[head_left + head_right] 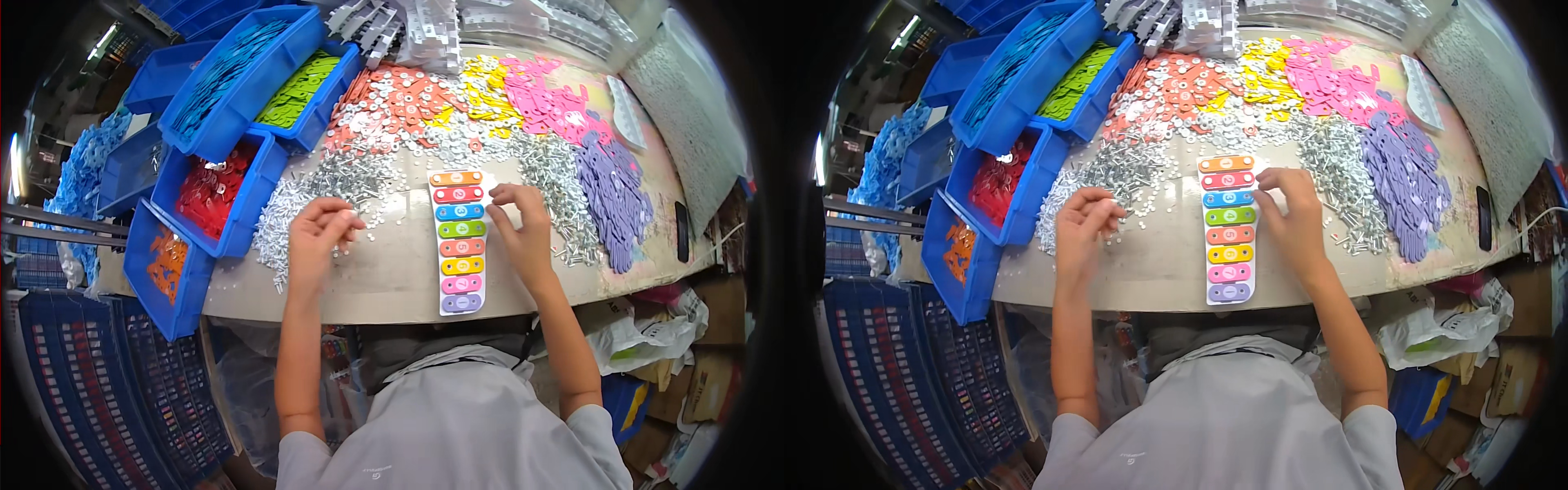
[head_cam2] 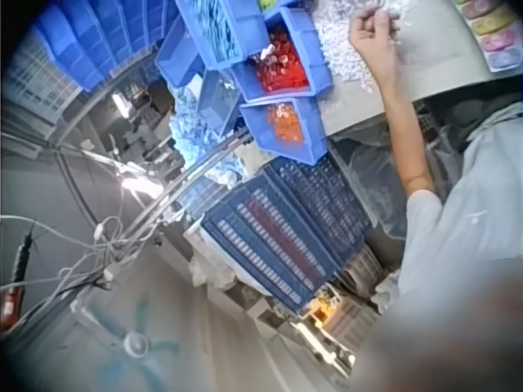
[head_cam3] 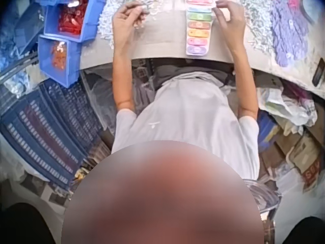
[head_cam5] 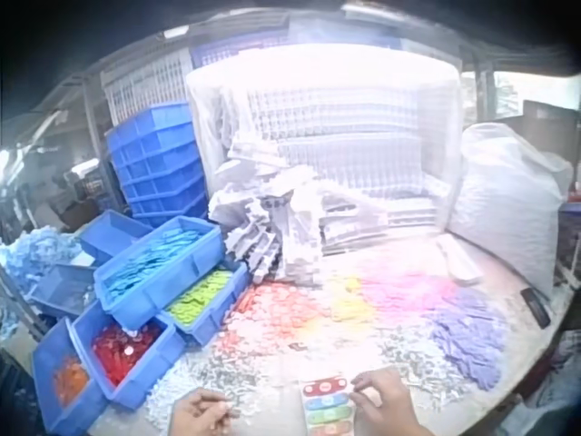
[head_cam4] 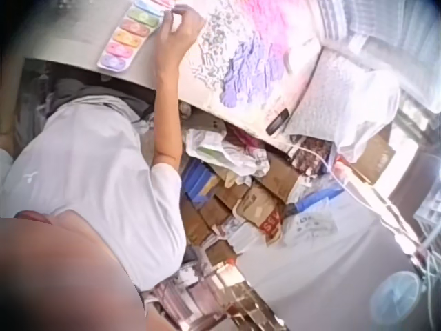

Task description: The person is assembling a colorful toy xylophone by placing colored metal plates and small metal pins onto a plastic frame.

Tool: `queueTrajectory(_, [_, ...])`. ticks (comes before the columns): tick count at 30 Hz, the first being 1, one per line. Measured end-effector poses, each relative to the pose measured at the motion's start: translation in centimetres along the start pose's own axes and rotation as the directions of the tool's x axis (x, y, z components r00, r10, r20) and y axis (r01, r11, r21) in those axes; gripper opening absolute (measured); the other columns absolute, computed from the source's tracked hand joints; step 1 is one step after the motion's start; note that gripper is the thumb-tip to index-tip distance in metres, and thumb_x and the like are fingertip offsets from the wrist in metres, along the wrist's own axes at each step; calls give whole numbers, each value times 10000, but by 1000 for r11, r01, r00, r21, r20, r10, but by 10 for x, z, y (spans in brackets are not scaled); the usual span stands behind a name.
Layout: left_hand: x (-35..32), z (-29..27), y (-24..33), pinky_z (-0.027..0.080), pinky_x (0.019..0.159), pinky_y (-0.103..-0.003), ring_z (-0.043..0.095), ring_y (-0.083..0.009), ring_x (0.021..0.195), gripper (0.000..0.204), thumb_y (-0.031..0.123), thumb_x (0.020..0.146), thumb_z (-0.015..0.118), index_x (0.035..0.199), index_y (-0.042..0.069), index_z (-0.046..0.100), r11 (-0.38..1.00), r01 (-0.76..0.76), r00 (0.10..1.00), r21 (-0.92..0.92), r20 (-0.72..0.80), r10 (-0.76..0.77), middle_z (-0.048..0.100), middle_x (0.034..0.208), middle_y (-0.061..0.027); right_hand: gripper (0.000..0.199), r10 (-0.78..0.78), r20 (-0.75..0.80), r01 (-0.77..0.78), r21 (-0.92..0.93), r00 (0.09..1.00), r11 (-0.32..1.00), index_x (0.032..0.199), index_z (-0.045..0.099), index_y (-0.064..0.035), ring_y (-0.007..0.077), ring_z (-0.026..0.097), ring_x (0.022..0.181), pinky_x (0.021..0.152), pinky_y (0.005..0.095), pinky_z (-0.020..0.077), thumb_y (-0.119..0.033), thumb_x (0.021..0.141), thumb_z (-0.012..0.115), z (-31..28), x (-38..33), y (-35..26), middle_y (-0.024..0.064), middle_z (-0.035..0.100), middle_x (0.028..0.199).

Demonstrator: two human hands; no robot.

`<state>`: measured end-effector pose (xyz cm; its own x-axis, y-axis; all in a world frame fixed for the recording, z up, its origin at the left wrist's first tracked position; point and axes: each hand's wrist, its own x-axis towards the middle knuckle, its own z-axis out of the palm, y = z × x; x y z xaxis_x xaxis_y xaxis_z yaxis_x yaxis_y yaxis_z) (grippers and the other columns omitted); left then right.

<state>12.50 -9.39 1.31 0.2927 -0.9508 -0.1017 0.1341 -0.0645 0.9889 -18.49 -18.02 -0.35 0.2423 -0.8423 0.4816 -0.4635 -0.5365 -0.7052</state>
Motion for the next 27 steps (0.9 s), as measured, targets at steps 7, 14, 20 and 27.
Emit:
queueTrajectory(7, [17,59,-35,474,575,-179,630,-54,716,184,132,1010,677,1125,-5,719,940,317,901,-124,348,-258,747,901,-64,141,34,69,-31,-55,997,998,935,638,-8,251,594,951,871,371,468,28,846,742,19,-4,13,85,669,953])
queueTrajectory(14, [38,80,-51,457,533,-187,609,-49,672,134,92,973,725,1056,-13,720,949,290,902,-120,366,-230,733,844,-48,184,135,129,-135,-11,982,991,902,597,-14,148,550,752,697,303,442,-75,898,770,18,-5,13,61,622,810])
queueTrajectory(20, [43,86,-50,442,521,-186,590,-43,648,233,93,963,736,1152,-23,661,952,304,881,37,369,-296,736,846,-60,311,532,300,-599,211,792,772,1007,508,-32,51,394,477,446,255,288,-210,972,761,15,-8,34,-12,551,643])
queueTrajectory(27, [46,98,-48,304,447,-194,488,-22,551,600,194,989,721,1442,24,365,920,358,856,157,340,-391,640,752,-13,760,647,466,-787,216,604,578,1422,351,37,88,476,445,387,261,304,-306,921,809,2,7,21,40,613,694])
